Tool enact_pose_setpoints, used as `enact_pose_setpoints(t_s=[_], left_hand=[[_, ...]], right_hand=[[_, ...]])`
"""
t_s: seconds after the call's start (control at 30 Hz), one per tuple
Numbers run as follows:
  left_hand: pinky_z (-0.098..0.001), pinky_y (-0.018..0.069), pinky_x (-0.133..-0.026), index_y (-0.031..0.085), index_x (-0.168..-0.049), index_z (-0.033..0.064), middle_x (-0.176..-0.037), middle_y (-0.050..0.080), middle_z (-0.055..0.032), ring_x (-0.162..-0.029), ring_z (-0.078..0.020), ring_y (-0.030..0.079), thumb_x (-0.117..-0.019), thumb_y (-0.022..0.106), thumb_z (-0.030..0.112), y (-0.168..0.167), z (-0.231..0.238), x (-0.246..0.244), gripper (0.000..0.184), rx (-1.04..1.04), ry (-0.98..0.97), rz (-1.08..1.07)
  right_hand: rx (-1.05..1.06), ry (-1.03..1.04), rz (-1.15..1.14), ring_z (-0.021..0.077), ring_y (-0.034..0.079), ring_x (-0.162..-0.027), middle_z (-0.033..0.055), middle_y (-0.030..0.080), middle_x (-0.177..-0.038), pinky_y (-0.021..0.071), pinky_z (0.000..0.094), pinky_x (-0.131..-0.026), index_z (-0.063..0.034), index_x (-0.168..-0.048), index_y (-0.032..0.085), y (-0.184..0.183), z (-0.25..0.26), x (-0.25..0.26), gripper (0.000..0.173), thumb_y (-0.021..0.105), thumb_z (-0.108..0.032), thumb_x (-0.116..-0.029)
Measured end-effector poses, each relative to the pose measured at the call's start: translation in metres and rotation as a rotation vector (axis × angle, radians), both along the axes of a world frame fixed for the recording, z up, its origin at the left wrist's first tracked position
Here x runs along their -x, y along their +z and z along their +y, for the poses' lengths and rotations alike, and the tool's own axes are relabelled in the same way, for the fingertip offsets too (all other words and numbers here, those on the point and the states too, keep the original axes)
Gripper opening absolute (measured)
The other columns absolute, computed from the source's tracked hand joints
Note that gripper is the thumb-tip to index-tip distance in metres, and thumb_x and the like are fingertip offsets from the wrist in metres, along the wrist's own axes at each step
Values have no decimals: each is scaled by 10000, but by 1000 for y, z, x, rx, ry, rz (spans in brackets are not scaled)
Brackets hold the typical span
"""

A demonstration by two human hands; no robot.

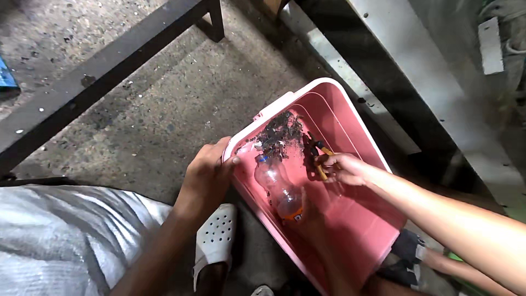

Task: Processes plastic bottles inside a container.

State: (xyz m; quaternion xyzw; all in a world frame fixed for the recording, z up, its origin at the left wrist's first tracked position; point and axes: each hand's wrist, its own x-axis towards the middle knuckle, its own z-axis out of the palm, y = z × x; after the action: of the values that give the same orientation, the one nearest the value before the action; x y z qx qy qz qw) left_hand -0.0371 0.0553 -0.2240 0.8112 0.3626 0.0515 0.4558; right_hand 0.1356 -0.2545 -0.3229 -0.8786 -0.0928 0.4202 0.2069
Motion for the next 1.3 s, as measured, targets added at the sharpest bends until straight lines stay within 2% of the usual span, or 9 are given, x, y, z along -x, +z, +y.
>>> enact_pose_setpoints(t_s=[0.1, 0.33, 0.4, 0.47, 0.53, 0.77, 1.0, 1.17, 1.3], left_hand=[[-450, 553, -818, 593, -1429, 135, -1064, 672, -107, -947, -222, 657, -1017, 634, 240, 0, 1, 0, 427, 3, 0, -6], [-418, 544, -840, 607, -1412, 123, -1080, 674, -92, -977, -202, 650, -1016, 622, 233, 0, 1, 1, 411, -10, -14, -51], [-408, 543, -842, 608, -1413, 129, -1080, 673, -81, -979, -192, 648, -1016, 622, 236, 0, 2, 1, 411, 0, -10, -49], [-410, 544, -859, 607, -1413, 128, -1105, 673, -83, -996, -188, 649, -1016, 624, 235, 1, 1, 1, 412, 17, -4, -46], [-404, 544, -856, 608, -1410, 127, -1106, 670, -82, -991, -184, 647, -1014, 625, 230, 0, 1, 2, 410, 15, -6, -50], [-374, 548, -849, 606, -1413, 123, -1101, 665, -73, -977, -160, 646, -1005, 647, 250, -1, 1, 2, 429, 22, 9, -58], [-420, 551, -878, 599, -1417, 110, -1141, 667, -104, -1021, -200, 654, -1014, 631, 241, 2, 1, 2, 425, 9, -3, -51], [-438, 552, -882, 600, -1407, 85, -1148, 669, -126, -1027, -230, 658, -1018, 619, 246, 0, 1, 2, 422, -26, -20, -66], [-434, 553, -847, 599, -1407, 71, -1121, 663, -135, -979, -238, 658, -1012, 639, 225, 0, 0, 1, 426, -38, -5, -64]], right_hand=[[202, 152, -135, 420, 602, -1239, 263, 574, -1406, 499, 583, -1025, -5, -1580, 322, 41, 20, 50, 1136, 933, -339, -682], [215, 123, -132, 442, 568, -1271, 288, 538, -1427, 477, 593, -1045, -18, -1590, 310, 38, 17, 53, 1167, 935, -384, -674], [166, 74, -76, 437, 600, -1208, 294, 573, -1373, 502, 569, -1006, 17, -1530, 396, 64, 43, 38, 986, 904, -266, -735], [138, -6, 116, 343, 629, -1086, 253, 616, -1282, 524, 440, -948, 38, -1419, 471, 121, 100, 6, 567, 730, -82, -929], [98, -68, 187, 283, 638, -970, 230, 640, -1196, 535, 368, -870, 41, -1378, 498, 149, 125, -5, 411, 619, -47, -995], [112, -60, 126, 318, 642, -1017, 251, 634, -1222, 536, 395, -910, 51, -1364, 508, 151, 133, 0, 478, 705, -96, -954], [4, -269, 172, 97, 538, -689, 104, 576, -902, 490, 216, -655, 31, -1282, 511, 156, 139, -1, 289, 512, -132, -1043], [-16, -221, 78, 171, 598, -800, 178, 620, -1023, 534, 286, -759, 43, -1332, 492, 137, 112, 2, 396, 623, -102, -988], [-139, -217, -2, 105, 600, -754, 108, 620, -948, 534, 231, -714, 23, -1263, 532, 124, 79, 6, 356, 646, -137, -966]])
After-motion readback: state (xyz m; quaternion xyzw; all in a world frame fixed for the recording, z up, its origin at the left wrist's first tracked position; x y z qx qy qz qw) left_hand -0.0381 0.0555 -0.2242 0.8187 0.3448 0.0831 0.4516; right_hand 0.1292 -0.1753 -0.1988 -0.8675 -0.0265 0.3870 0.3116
